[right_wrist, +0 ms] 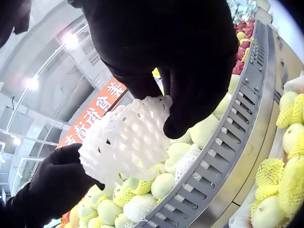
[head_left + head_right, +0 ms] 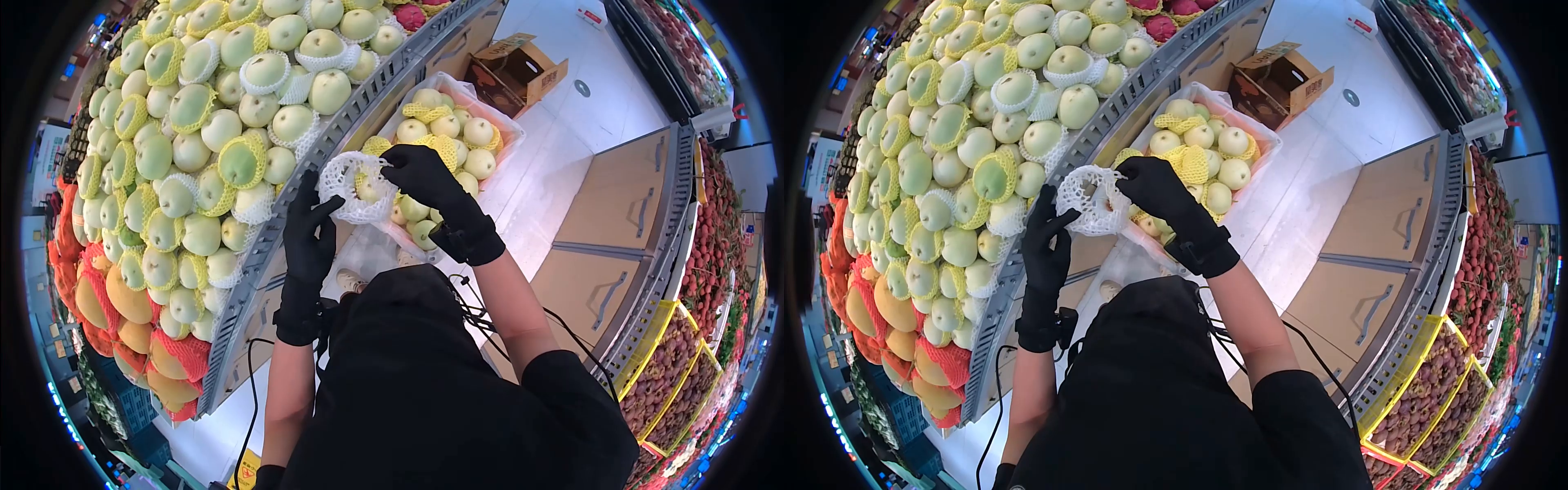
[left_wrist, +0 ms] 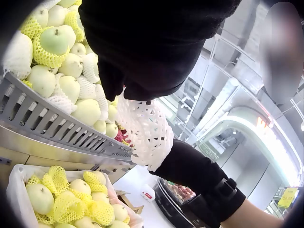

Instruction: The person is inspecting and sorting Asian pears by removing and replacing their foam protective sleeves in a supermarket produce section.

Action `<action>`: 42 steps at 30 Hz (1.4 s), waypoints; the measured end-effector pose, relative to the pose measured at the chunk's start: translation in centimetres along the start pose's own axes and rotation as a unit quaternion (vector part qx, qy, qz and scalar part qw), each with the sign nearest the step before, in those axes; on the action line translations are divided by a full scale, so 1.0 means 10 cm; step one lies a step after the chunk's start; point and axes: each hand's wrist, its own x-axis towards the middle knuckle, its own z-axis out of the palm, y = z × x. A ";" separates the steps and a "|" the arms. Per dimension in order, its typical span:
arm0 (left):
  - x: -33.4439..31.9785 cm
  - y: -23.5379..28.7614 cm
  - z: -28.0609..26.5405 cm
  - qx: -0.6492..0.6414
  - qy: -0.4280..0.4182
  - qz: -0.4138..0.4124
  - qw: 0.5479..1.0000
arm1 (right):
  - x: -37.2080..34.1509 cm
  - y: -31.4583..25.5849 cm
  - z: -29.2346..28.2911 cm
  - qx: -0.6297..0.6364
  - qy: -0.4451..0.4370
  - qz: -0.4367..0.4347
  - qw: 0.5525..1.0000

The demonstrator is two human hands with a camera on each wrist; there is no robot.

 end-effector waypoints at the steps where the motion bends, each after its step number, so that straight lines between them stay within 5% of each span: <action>1: -0.02 -0.02 0.01 0.007 0.013 -0.006 1.000 | -0.01 -0.03 0.01 0.017 0.013 0.003 1.000; 2: -0.04 -0.04 0.03 0.014 0.026 -0.013 0.999 | -0.03 -0.07 0.01 0.034 0.026 0.006 0.999; 5: -0.16 -0.15 -0.01 -0.191 -0.066 -0.279 0.939 | -0.05 -0.14 0.04 0.046 0.037 0.022 0.998; 8: -0.19 -0.18 0.06 -0.167 -0.043 -0.313 0.934 | -0.10 -0.16 0.10 0.036 0.041 -0.012 0.998; 11: -0.21 -0.24 0.04 -0.042 -0.065 -0.333 0.940 | -0.08 -0.07 0.18 -0.020 0.009 0.001 1.000; 17: -0.34 -0.29 0.05 -0.032 -0.009 -0.300 0.953 | -0.14 0.17 0.28 -0.100 0.066 -0.010 0.993; 20: -0.51 -0.45 0.12 -0.032 -0.006 -0.262 0.965 | -0.15 0.23 0.25 0.031 -0.047 0.043 0.997; 24: -0.62 -0.48 0.10 -0.053 -0.010 -0.291 0.955 | -0.18 0.34 0.03 0.177 -0.089 0.148 0.969; 26: -0.61 -0.44 0.08 -0.050 0.003 -0.286 0.957 | -0.21 0.98 0.00 0.201 -0.061 0.100 0.973; 32: -0.64 -0.42 -0.01 -0.087 0.028 -0.320 0.943 | -0.37 2.53 -0.28 -0.084 0.067 0.075 0.991; 33: -0.65 -0.44 -0.03 -0.095 0.030 -0.336 0.937 | -0.43 2.65 -0.33 -0.102 0.107 0.071 0.987; 34: -0.65 -0.45 -0.05 -0.096 0.029 -0.349 0.932 | -0.48 2.52 -0.46 -0.108 0.097 0.157 0.977; 42: -0.61 -0.45 -0.08 -0.098 0.028 -0.384 0.918 | -0.36 3.32 -0.69 -0.139 0.175 0.203 0.953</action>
